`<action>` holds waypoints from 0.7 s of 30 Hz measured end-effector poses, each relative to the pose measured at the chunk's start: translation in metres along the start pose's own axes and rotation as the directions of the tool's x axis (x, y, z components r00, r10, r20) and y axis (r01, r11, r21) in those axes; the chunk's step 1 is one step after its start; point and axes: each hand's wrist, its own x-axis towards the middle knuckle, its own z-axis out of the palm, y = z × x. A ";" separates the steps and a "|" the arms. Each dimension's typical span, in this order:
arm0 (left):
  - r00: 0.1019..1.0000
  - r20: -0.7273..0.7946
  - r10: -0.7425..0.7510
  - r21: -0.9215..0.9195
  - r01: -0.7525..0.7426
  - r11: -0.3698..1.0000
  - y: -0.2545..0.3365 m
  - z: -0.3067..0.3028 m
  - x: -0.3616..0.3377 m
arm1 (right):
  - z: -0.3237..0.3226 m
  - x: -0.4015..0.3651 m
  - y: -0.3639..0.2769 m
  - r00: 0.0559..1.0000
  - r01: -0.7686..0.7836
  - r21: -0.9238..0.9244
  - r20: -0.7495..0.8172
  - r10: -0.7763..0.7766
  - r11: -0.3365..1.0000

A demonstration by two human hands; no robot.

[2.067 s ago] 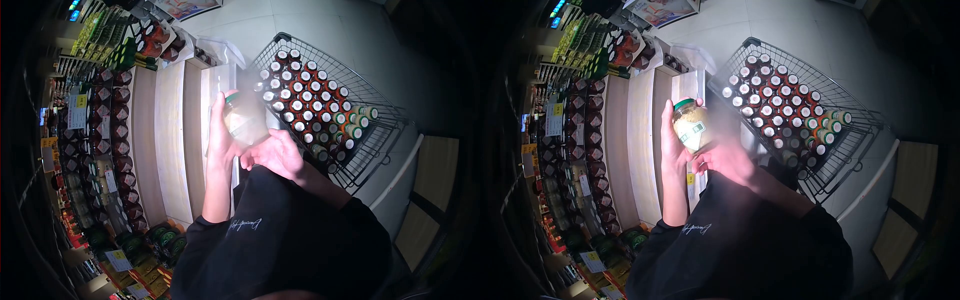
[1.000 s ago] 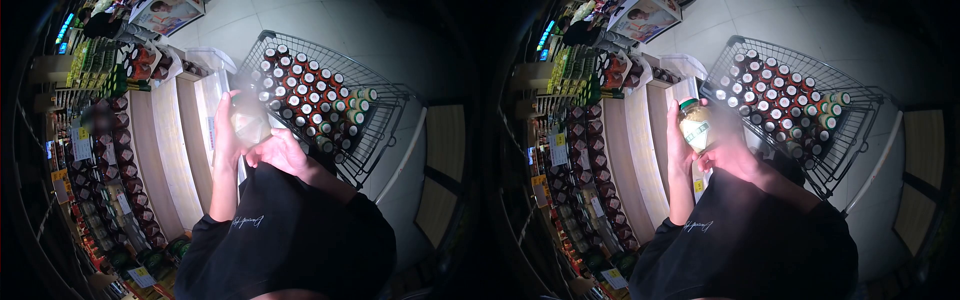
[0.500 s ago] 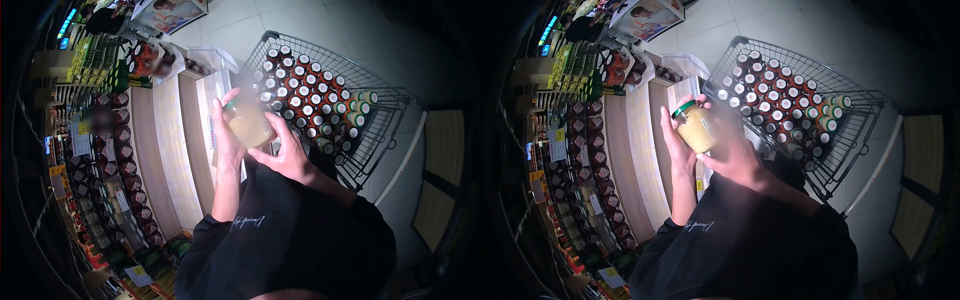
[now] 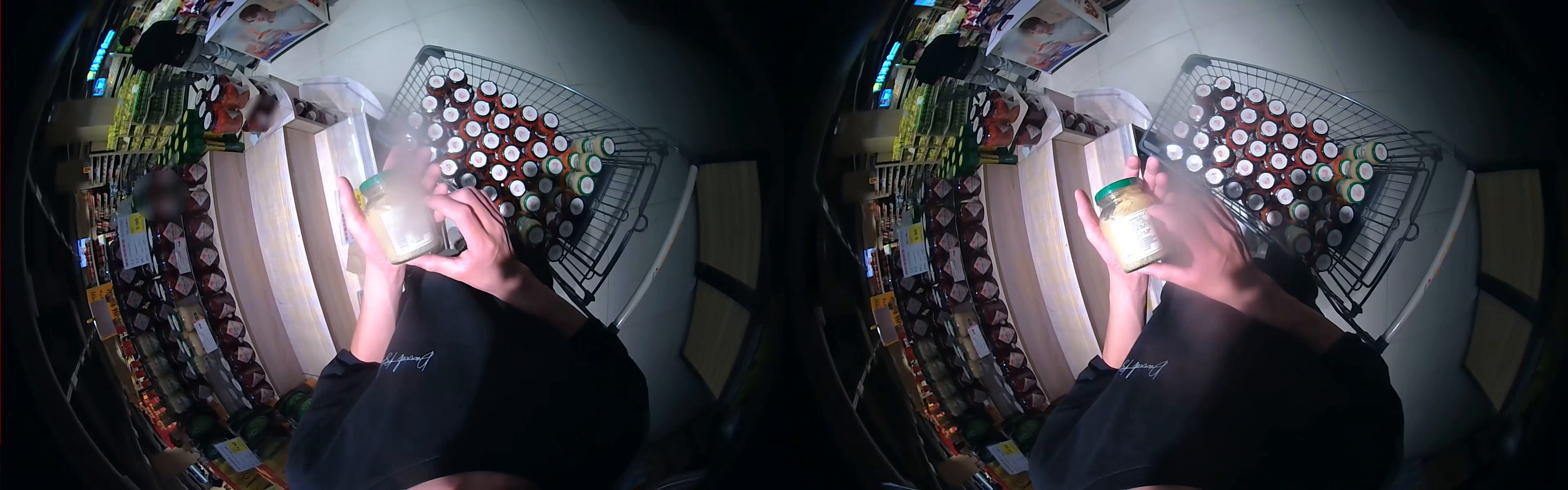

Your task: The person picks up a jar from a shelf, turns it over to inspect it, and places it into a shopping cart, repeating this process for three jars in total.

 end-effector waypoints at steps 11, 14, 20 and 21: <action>0.987 0.135 -0.091 -0.068 0.101 0.993 -0.024 0.009 0.007 | -0.019 -0.005 0.003 0.983 0.064 -0.101 -0.167 -0.080 0.993; 0.989 0.101 -0.112 0.002 0.113 0.994 -0.029 0.010 0.011 | -0.022 -0.005 0.004 0.982 0.056 -0.097 -0.177 -0.073 0.994; 0.987 -0.051 -0.155 0.077 0.159 0.984 -0.039 0.005 0.014 | -0.032 -0.011 0.013 0.997 0.053 -0.069 -0.060 -0.057 0.996; 0.985 -0.072 -0.155 0.066 0.160 0.985 -0.040 0.003 0.015 | -0.034 -0.012 0.015 0.997 0.047 -0.070 -0.060 -0.051 0.996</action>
